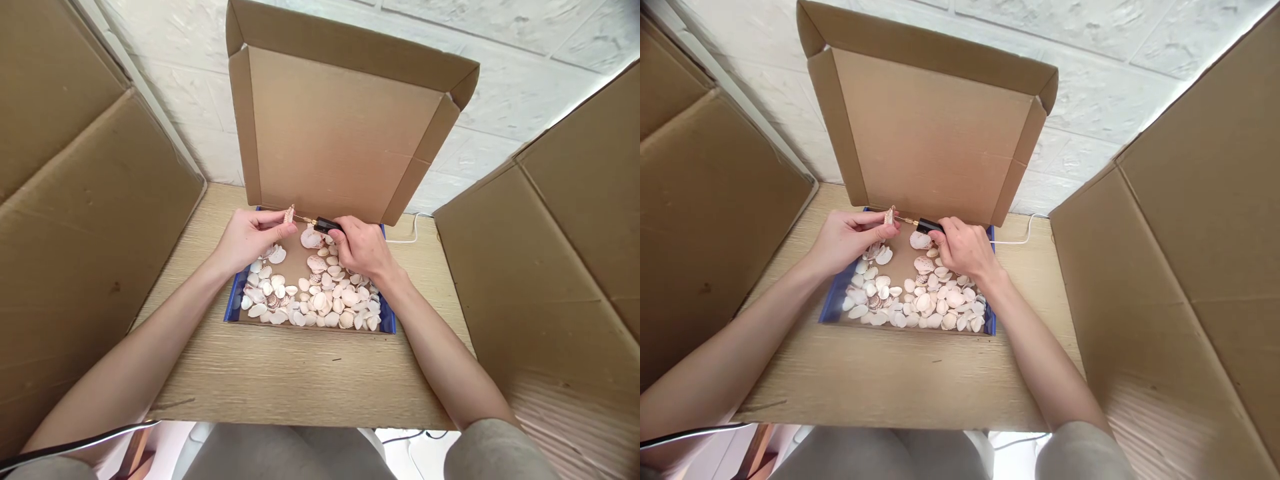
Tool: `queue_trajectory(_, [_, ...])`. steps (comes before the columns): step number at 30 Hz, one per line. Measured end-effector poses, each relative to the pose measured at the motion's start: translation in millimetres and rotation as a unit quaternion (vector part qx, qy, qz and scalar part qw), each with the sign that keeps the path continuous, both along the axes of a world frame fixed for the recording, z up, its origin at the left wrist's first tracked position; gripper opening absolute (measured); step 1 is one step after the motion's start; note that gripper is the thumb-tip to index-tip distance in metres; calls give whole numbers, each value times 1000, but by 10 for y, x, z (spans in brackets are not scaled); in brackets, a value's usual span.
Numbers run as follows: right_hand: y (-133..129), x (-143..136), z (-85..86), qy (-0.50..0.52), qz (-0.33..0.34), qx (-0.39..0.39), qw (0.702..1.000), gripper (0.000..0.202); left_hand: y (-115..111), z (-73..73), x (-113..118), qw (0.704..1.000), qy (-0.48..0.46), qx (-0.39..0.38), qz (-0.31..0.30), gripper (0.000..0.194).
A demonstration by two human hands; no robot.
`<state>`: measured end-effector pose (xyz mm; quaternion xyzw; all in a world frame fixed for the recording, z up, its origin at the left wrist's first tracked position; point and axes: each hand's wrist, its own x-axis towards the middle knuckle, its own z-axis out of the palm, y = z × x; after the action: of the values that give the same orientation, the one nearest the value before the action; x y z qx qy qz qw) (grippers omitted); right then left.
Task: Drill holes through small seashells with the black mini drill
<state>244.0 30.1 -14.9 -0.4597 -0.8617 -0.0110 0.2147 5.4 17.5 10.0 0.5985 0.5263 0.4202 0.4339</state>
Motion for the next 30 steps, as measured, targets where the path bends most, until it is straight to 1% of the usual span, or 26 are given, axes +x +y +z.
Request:
queue_trajectory(3, [2,-2,1,-4,0,16,1000,49,-9,13,-2,1000,2,-11,-2,36])
queue_trajectory(6, [26,0,26,6,3,71,997,41,-22,36,4,1000,5,-5,5,37])
queue_trajectory(9, [49,6,53,27,-11,131,991,31,-30,48,13,1000,8,-7,2,38])
queue_trajectory(11, [51,7,55,40,-16,152,987,27,-32,47,18,1000,6,-12,-3,38])
queue_trajectory(13, [38,5,39,44,-12,141,989,29,-32,42,21,1000,5,-12,-3,38])
queue_trajectory(16, [6,-3,7,27,-4,89,996,37,-31,34,26,1000,6,-14,-6,40])
queue_trajectory(18, [-8,-7,-2,15,-5,78,997,41,-32,31,28,1000,10,-17,-8,41])
queue_trajectory(22, [-4,-14,28,10,2,113,993,36,-31,30,26,1000,11,-18,3,41])
queue_trajectory(26, [21,-13,57,4,9,119,993,33,-22,32,23,999,-28,-16,5,49])
queue_trajectory(30, [40,-3,42,9,11,146,989,36,-11,33,29,998,-51,-32,6,54])
